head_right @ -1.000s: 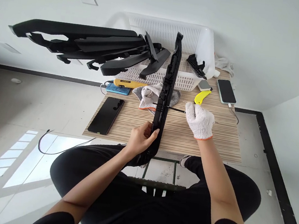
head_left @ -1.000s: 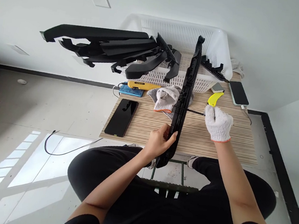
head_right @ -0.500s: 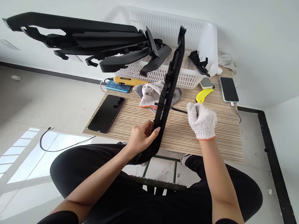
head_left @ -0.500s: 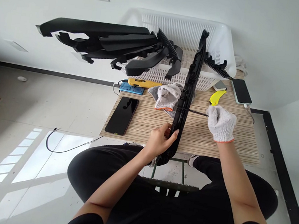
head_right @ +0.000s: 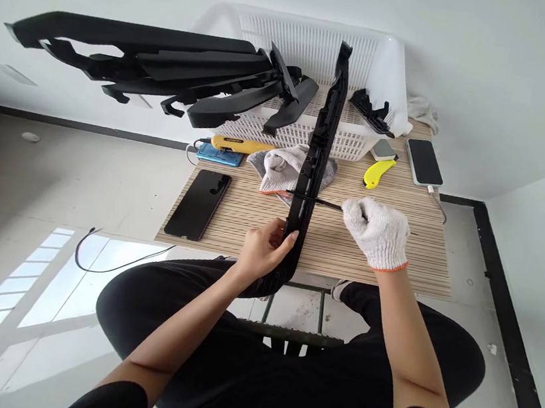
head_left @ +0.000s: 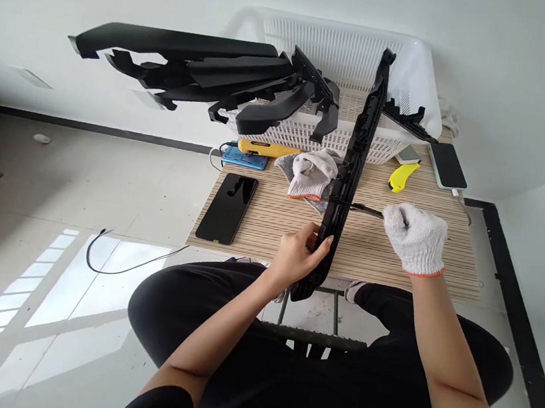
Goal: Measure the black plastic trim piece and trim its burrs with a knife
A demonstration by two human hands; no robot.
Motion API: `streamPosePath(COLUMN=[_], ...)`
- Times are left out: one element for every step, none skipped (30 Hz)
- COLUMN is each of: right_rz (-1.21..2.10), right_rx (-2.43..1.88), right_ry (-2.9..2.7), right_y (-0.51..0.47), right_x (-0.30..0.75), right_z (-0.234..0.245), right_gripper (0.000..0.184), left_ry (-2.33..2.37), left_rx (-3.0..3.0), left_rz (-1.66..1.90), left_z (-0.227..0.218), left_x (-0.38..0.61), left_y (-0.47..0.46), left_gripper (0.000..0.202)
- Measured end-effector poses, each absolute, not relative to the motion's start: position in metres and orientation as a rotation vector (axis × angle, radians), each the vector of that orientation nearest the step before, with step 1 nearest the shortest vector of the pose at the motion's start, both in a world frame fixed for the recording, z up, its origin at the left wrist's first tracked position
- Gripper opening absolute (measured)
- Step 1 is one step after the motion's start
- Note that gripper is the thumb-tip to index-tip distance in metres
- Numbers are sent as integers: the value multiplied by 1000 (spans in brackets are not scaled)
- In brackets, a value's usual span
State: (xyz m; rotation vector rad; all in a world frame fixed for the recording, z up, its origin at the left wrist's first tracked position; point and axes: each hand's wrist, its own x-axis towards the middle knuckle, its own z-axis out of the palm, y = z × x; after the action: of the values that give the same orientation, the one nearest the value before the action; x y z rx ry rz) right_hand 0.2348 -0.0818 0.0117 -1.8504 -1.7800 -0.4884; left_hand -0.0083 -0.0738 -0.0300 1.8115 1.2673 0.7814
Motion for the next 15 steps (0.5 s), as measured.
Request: streamPosePath(right_rz=[-494, -500, -513, -535, -564, -593, -611, -609, -585, -549, -511, -480, -461, -451, -443], right_rx=[-1856, -1858, -1859, -1859, -1862, -1866, -1876, -1887, -1895, -1907, -1922, -1937, -1950, -1958, -1961], right_ry=[-1822, -1882, -1957, -2035, -2110, -2171, -2210, -2229, -2230, -2215, -2191, -2163, -2134, -2106, -2079], right_y=[-84, -86, -88, -90, -92, -93, -94, -95, -95, -96, -96, -96, -97, -97, -97], right_x=[235, 236, 237, 238, 239, 240, 240, 241, 241, 241, 241, 240, 240, 239, 239], right_z=[14, 16, 18, 21, 23, 25, 27, 28, 29, 29, 29, 29, 29, 29, 28], right_gripper=[53, 51, 49, 45, 41, 38, 35, 34, 32, 32, 31, 31, 31, 31, 32], left_ry=[1264, 1262, 1261, 1259, 1257, 1255, 1253, 1252, 1251, 1251, 1251, 1251, 1251, 1252, 1254], left_rx=[1808, 1807, 1807, 1809, 1810, 1813, 1819, 1828, 1837, 1847, 1856, 1862, 1865, 1868, 1871], left_rz=[781, 783, 783, 783, 784, 785, 784, 782, 781, 780, 778, 776, 776, 775, 775], left_z=[-30, -30, -31, -31, -31, -31, -30, -30, -29, -29, -29, -28, -28, -27, -27], left_x=[-8, -8, -8, -8, -8, -8, -8, -9, -9, -9, -9, -9, -9, -9, -9], left_y=[-74, -74, -74, -74, -75, -75, -75, -75, -75, -76, -76, -76, -76, -76, -77], left_gripper=[27, 27, 27, 27, 27, 27, 27, 28, 28, 28, 29, 29, 29, 30, 30])
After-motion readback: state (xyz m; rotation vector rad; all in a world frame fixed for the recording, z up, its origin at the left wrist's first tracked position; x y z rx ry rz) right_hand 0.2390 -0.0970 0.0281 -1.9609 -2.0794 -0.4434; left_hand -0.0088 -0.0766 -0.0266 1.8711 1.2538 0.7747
